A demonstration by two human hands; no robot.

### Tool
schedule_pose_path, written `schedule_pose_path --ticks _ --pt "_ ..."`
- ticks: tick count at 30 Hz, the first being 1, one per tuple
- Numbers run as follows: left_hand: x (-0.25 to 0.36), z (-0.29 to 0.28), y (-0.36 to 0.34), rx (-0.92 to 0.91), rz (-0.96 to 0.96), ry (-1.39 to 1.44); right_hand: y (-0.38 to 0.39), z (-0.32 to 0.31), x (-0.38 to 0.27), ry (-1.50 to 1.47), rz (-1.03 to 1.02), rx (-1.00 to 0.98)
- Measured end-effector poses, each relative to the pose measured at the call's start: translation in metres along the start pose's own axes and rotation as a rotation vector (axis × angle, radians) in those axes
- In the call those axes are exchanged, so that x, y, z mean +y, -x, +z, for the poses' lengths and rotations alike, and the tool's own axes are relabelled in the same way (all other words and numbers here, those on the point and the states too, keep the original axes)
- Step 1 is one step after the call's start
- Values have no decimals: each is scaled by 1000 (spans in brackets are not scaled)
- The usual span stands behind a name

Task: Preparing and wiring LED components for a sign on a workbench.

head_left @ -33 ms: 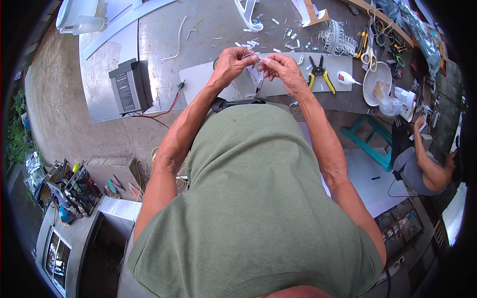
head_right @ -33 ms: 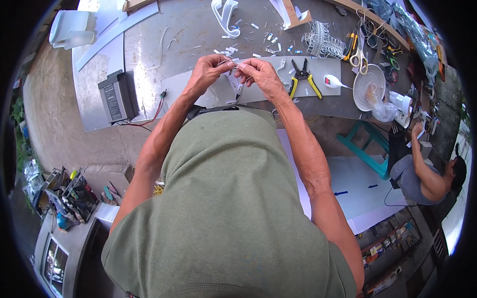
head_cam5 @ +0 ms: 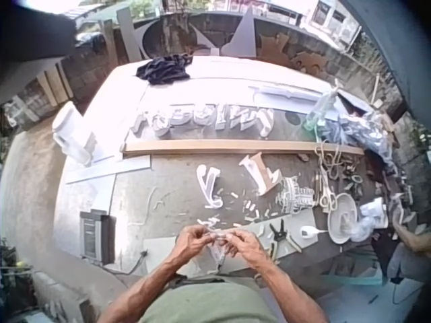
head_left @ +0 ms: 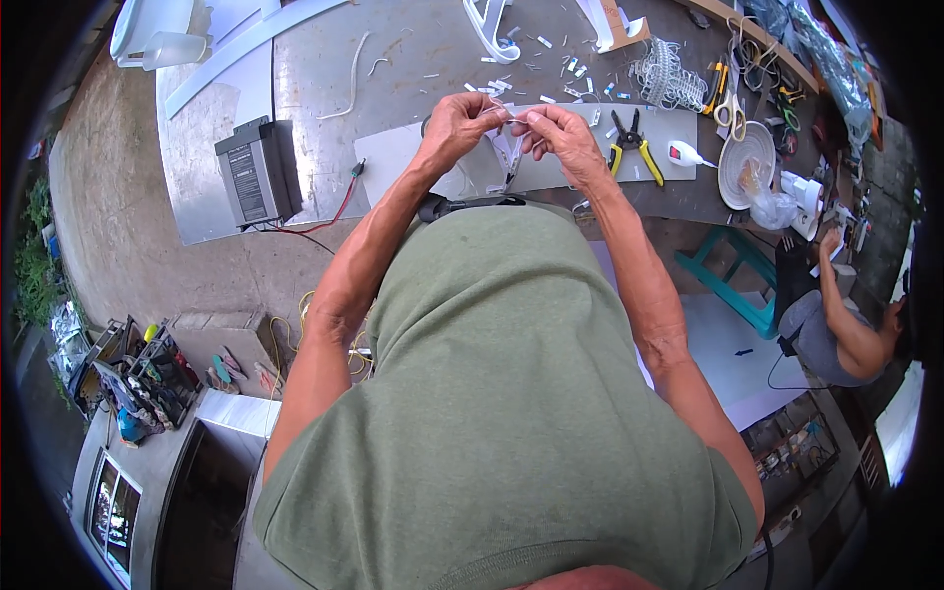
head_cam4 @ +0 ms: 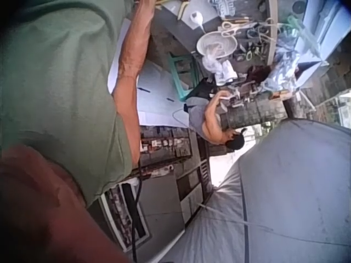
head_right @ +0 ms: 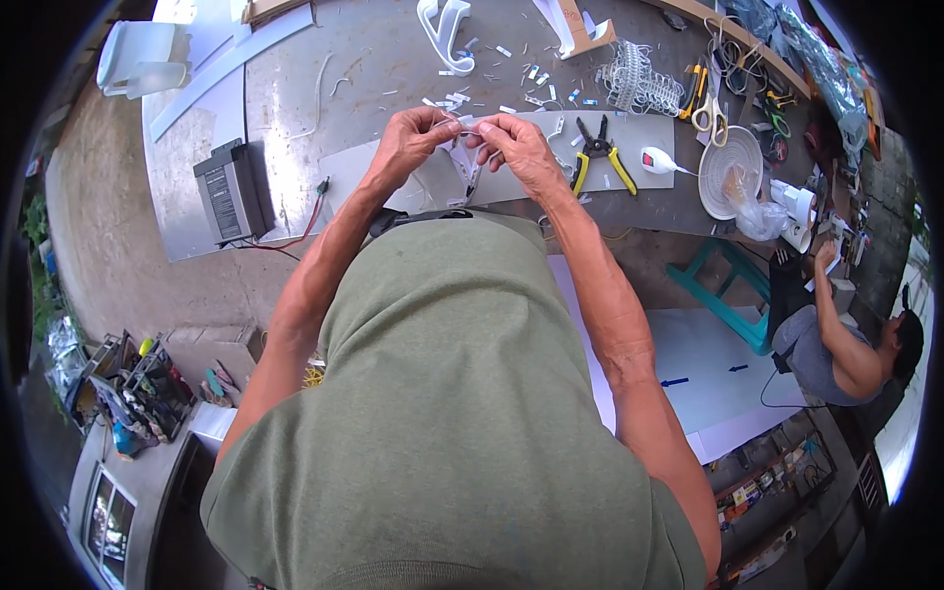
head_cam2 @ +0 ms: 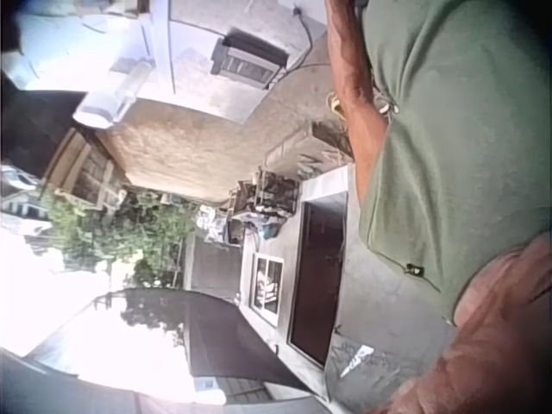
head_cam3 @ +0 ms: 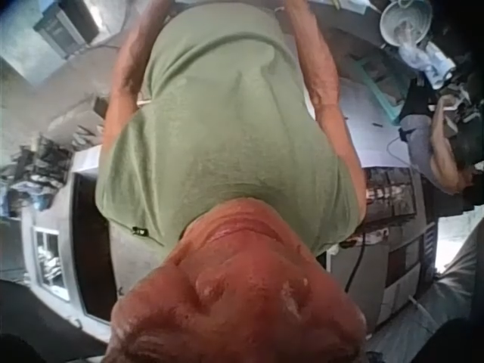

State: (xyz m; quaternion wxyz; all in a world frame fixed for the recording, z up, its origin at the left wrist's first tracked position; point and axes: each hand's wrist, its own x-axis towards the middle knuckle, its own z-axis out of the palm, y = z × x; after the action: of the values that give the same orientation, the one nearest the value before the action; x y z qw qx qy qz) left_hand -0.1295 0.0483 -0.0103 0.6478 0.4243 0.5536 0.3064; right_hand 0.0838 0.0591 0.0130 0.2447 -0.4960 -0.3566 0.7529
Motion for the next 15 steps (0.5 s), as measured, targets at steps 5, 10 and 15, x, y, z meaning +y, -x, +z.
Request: schedule_pose_path --ticks 5,10,15 --pt "4 -8 8 121 2 -38 -3 -9 7 507 -211 226" --pt "-5 -13 11 149 -6 18 -15 -4 6 820 -433 243" --pt "-4 -13 13 147 -26 45 -30 14 5 1068 -521 197"
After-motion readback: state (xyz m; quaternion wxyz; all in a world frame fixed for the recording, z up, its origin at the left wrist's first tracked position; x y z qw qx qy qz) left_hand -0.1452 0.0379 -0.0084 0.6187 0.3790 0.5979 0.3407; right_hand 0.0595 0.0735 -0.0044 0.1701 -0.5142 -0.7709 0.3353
